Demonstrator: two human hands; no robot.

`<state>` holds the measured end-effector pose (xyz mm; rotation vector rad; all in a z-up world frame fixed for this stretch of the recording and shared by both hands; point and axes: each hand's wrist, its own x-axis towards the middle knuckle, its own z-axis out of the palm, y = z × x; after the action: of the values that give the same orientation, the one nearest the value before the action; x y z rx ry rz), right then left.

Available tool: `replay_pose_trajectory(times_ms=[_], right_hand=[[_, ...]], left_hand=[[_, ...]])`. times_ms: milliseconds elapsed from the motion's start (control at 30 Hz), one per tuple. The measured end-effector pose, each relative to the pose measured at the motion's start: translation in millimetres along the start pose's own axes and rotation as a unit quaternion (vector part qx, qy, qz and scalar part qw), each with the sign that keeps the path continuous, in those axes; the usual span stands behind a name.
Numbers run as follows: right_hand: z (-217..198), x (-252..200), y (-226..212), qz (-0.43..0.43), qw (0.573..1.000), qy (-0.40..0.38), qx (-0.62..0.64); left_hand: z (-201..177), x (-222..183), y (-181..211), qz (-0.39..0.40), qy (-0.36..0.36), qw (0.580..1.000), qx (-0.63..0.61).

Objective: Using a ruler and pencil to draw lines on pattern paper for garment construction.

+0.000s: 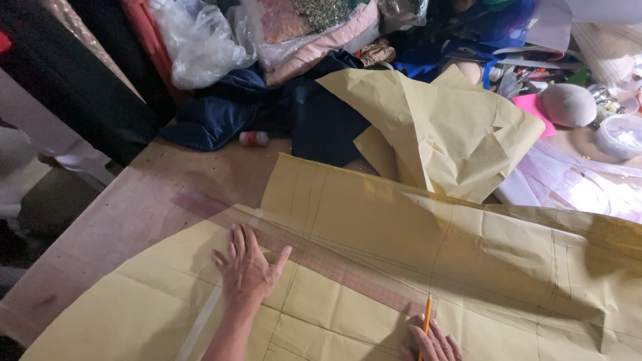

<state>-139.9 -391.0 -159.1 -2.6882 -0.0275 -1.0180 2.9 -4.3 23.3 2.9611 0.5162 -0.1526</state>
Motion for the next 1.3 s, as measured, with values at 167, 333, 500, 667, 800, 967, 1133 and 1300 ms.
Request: replay_pose_trajectory(times_ms=[167,333,500,667,800,967,1133,1300], right_hand=[[7,-9,4,0.012,1.0,-0.009,-0.01],[2,-3,-1,0.011,1.0,0.006,0.005],[0,-2,-1,0.024,1.0,-0.01,0.0],[-1,-1,2,0.013,1.0,-0.017,0.005],[5,-6,6,0.015,1.0,-0.018,0.014],[10,-10,10,0.004,1.0,-0.004,0.006],[4,-5,3,0.018,1.0,-0.01,0.009],[-13,10,-12,0.033,0.999,-0.028,0.016]], left_hand=[[4,-1,0,-0.003,0.024,1.0,-0.013],[2,-2,0,0.003,0.027,1.0,-0.014],[1,-3,1,0.0,0.032,0.999,-0.015],[3,-3,1,0.007,0.044,0.999,-0.009],[3,-1,-1,0.008,0.03,0.999,-0.005],[4,-1,0,0.005,0.039,0.999,-0.009],[3,-1,1,0.003,0.037,0.999,-0.013],[3,-2,0,0.005,0.034,0.999,-0.009]])
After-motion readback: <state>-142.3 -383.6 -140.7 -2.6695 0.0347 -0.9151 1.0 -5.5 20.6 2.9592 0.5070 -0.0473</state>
